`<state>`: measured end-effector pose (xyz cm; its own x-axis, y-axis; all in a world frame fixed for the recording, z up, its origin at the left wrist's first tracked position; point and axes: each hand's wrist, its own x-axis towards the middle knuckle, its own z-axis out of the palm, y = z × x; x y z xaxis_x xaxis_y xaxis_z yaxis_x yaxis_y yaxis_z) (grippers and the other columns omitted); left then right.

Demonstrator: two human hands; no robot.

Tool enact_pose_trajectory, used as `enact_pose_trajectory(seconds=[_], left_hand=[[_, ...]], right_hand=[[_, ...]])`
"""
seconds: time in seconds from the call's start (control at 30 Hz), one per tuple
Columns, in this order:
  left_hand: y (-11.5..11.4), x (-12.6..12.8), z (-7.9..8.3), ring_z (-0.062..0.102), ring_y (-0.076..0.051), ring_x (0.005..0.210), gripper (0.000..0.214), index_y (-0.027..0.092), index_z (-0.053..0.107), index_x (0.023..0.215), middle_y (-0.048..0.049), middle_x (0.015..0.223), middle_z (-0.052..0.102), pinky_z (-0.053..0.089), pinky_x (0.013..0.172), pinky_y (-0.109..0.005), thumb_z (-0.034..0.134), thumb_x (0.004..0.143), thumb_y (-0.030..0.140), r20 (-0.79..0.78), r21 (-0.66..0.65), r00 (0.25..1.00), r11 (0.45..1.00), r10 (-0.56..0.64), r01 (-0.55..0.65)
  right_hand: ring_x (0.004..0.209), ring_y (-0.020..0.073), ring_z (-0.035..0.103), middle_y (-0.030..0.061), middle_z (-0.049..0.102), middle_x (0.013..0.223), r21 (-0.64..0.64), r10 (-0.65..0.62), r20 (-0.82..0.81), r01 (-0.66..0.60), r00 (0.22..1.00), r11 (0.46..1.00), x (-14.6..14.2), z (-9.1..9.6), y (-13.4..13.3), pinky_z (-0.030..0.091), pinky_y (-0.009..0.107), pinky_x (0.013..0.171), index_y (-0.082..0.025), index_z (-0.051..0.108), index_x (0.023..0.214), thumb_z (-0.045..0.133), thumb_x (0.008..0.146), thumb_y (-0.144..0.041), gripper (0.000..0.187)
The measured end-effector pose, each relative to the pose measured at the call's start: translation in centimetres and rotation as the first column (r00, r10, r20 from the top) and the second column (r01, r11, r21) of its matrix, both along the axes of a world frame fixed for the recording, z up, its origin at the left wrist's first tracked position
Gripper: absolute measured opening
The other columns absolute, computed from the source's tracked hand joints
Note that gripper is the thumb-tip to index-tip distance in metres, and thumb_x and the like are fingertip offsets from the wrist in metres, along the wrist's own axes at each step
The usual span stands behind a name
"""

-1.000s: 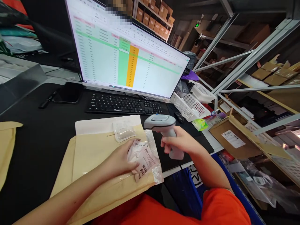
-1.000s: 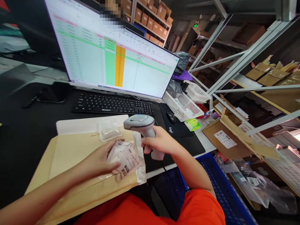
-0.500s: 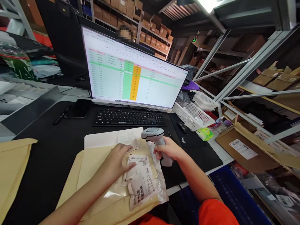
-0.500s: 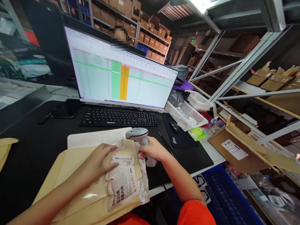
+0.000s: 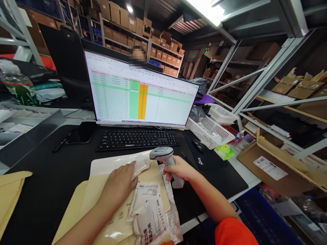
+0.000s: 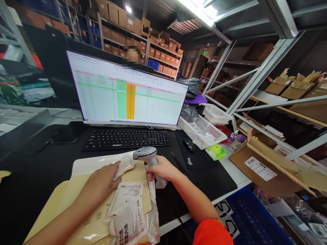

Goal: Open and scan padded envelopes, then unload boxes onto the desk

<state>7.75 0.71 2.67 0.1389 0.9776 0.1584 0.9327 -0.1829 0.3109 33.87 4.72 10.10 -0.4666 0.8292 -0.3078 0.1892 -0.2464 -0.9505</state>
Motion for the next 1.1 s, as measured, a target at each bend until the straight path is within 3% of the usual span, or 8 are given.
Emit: enact_pose_trajectory(seconds=[0.1,0.17,0.27,0.33,0.4,0.5,0.67,1.1], left_hand=[[-0.2,-0.3,1.6,0.066,-0.033,0.107,0.045,0.016,0.064,0.125,-0.0174,0.122,0.07,0.052,0.089,-0.043,0.038,0.094,0.038,0.149,-0.04,0.983,0.994,0.109,-0.104],[-0.4,-0.9,2.3,0.068,-0.031,0.1,0.043,0.02,0.064,0.121,-0.0127,0.114,0.073,0.052,0.082,-0.04,0.039,0.095,0.045,0.374,-0.086,0.89,0.965,0.261,-0.247],[-0.3,-1.5,2.3,0.07,-0.028,0.098,0.04,0.017,0.066,0.116,-0.0106,0.109,0.075,0.055,0.087,-0.037,0.053,0.091,0.046,0.776,-0.254,0.496,0.913,0.39,-0.321],[-0.2,-1.5,1.9,0.07,-0.026,0.102,0.043,0.013,0.065,0.119,-0.0119,0.116,0.074,0.056,0.094,-0.037,0.056,0.09,0.043,0.887,-0.342,0.226,0.902,0.403,-0.263],[-0.3,-1.3,1.7,0.071,-0.023,0.101,0.046,0.012,0.063,0.125,-0.0118,0.122,0.073,0.057,0.094,-0.036,0.056,0.091,0.042,0.904,-0.385,0.104,0.896,0.414,-0.22],[-0.8,-0.9,2.0,0.07,-0.022,0.1,0.049,0.015,0.065,0.128,-0.0094,0.122,0.074,0.056,0.095,-0.035,0.06,0.09,0.046,0.889,-0.403,0.144,0.891,0.436,-0.208],[-1.8,-0.6,3.1,0.067,-0.025,0.106,0.057,0.016,0.066,0.129,-0.0089,0.119,0.075,0.053,0.095,-0.033,0.059,0.088,0.054,0.845,-0.321,0.366,0.918,0.389,-0.235],[-2.6,-0.6,3.1,0.068,-0.025,0.095,0.045,0.016,0.074,0.104,-0.0057,0.098,0.077,0.057,0.082,-0.032,0.062,0.078,0.051,0.804,-0.115,0.533,0.949,0.262,-0.294]], right_hand=[[0.053,0.0157,0.065,-0.001,0.07,0.071,0.022,0.024,-0.014,-0.024,1.0,0.999,-0.2,0.0,-0.4,0.055,0.028,0.055,-0.018,0.056,0.093,0.075,0.067,-0.03,0.034],[0.055,0.0153,0.065,-0.0016,0.069,0.071,0.055,0.032,-0.004,-0.032,0.999,0.998,-0.1,0.0,-1.0,0.056,0.028,0.058,-0.019,0.056,0.09,0.075,0.069,-0.03,0.03],[0.056,0.0157,0.065,-0.0022,0.067,0.069,0.147,0.048,0.098,-0.062,0.994,0.987,0.4,0.3,-2.2,0.054,0.027,0.058,-0.019,0.059,0.092,0.073,0.075,-0.03,0.024],[0.062,0.0166,0.066,-0.0007,0.068,0.072,0.26,0.063,0.224,-0.122,0.973,0.958,0.8,0.8,-3.2,0.052,0.026,0.059,-0.017,0.063,0.097,0.071,0.08,-0.029,0.022],[0.075,0.0186,0.068,0.0023,0.072,0.086,0.372,0.087,0.331,-0.215,0.939,0.903,1.0,1.4,-4.1,0.054,0.027,0.068,-0.016,0.067,0.104,0.07,0.083,-0.028,0.024],[0.092,0.0215,0.068,0.004,0.074,0.104,0.445,0.119,0.383,-0.296,0.916,0.845,1.2,2.0,-5.0,0.053,0.029,0.083,-0.017,0.07,0.113,0.068,0.088,-0.027,0.028],[0.096,0.022,0.068,0.0046,0.074,0.108,0.475,0.101,0.396,-0.298,0.913,0.828,1.4,2.3,-5.7,0.052,0.03,0.089,-0.016,0.071,0.114,0.066,0.09,-0.027,0.027],[0.08,0.0198,0.067,0.0037,0.072,0.092,0.399,0.072,0.357,-0.222,0.931,0.89,3.1,2.6,-6.1,0.053,0.025,0.068,-0.019,0.071,0.115,0.063,0.09,-0.025,0.026]])
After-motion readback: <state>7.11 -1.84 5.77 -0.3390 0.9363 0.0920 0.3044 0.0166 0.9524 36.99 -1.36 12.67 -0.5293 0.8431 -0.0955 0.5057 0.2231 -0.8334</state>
